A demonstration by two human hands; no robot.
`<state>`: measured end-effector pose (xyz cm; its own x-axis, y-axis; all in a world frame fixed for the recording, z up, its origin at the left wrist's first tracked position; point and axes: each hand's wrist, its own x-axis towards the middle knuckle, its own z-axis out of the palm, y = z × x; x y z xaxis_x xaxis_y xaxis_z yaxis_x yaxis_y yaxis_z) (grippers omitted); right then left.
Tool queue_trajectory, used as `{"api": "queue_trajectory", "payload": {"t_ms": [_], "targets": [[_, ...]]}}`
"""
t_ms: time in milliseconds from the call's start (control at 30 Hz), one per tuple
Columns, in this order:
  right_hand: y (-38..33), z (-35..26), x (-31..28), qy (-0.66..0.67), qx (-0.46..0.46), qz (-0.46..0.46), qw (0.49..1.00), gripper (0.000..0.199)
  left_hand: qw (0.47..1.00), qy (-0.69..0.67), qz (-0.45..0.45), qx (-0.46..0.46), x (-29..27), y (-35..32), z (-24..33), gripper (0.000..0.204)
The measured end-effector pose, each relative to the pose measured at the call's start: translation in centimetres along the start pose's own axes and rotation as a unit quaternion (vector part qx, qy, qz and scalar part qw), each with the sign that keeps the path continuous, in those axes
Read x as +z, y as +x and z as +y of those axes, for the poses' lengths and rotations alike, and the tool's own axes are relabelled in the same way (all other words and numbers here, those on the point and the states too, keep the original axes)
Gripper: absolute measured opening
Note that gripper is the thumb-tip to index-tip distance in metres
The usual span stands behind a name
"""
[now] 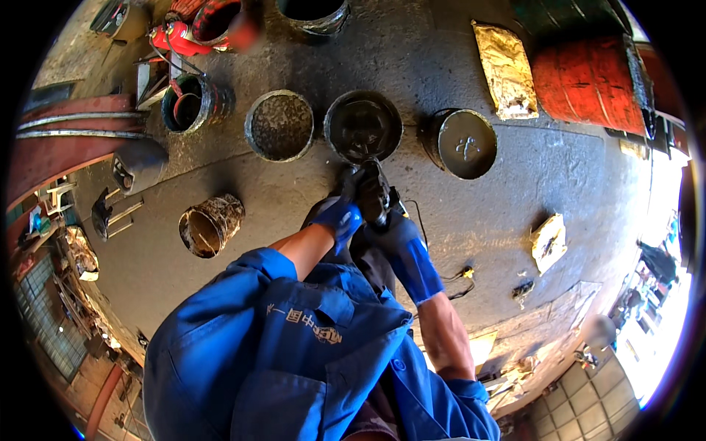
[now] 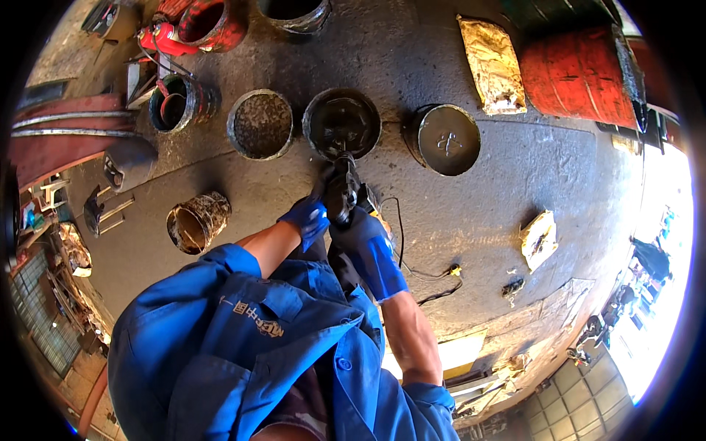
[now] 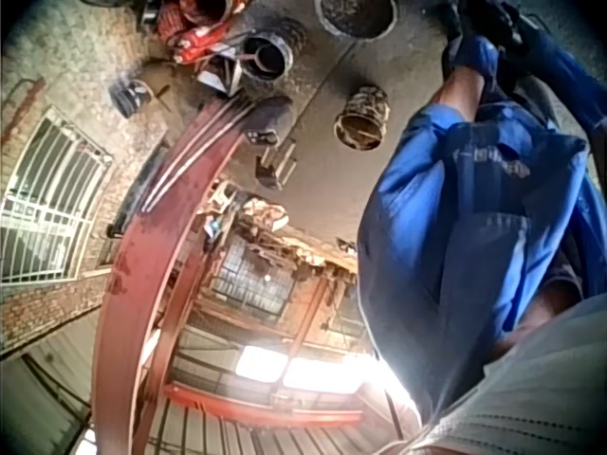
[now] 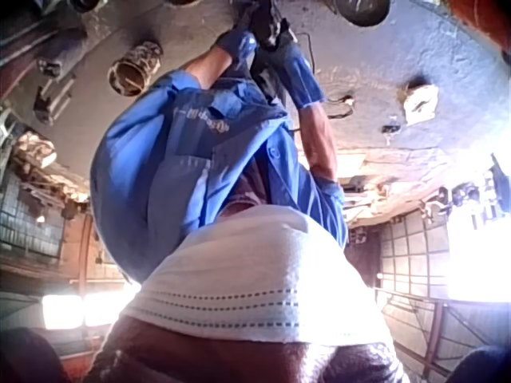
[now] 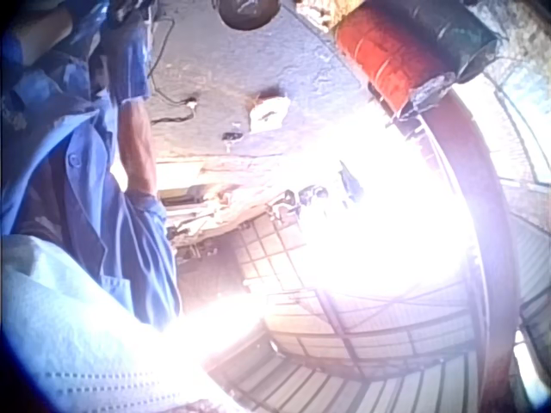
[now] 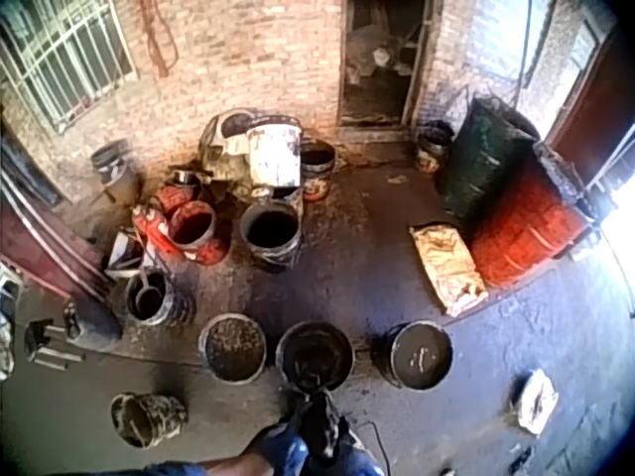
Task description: The person uses a handheld electric drill with a mixing attachment to stir a dark liquid inside a bucket. They continue mixing the contents thoroughly while standing in a workshop environment.
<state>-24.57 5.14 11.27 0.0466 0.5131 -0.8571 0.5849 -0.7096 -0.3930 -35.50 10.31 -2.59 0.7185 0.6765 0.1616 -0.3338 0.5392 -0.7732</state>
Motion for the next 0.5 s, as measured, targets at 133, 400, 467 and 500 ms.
{"api": "queue_trajectory", "payload": {"t_ms": [133,400,467,500], "targets": [[0.2,-0.3,0.8,0.006,-0.067,0.015,0.998,0.054,0.992,-0.056,-0.112,0.001,-0.5,-0.3,1.1,0.024],[0.7,-0.2,0.8,0.026,-0.032,0.009,0.999,0.051,0.998,0.044,-0.010,0.040,2.4,-0.1,-0.1,0.017],[1.2,0.1,1.1,0.024,-0.031,0.008,0.999,0.052,0.997,0.056,-0.002,0.044,2.8,-0.5,0.3,0.017],[1.5,0.1,1.4,0.023,-0.032,0.007,0.999,0.052,0.997,0.061,0.002,0.048,2.9,-0.7,0.3,0.016]]}}
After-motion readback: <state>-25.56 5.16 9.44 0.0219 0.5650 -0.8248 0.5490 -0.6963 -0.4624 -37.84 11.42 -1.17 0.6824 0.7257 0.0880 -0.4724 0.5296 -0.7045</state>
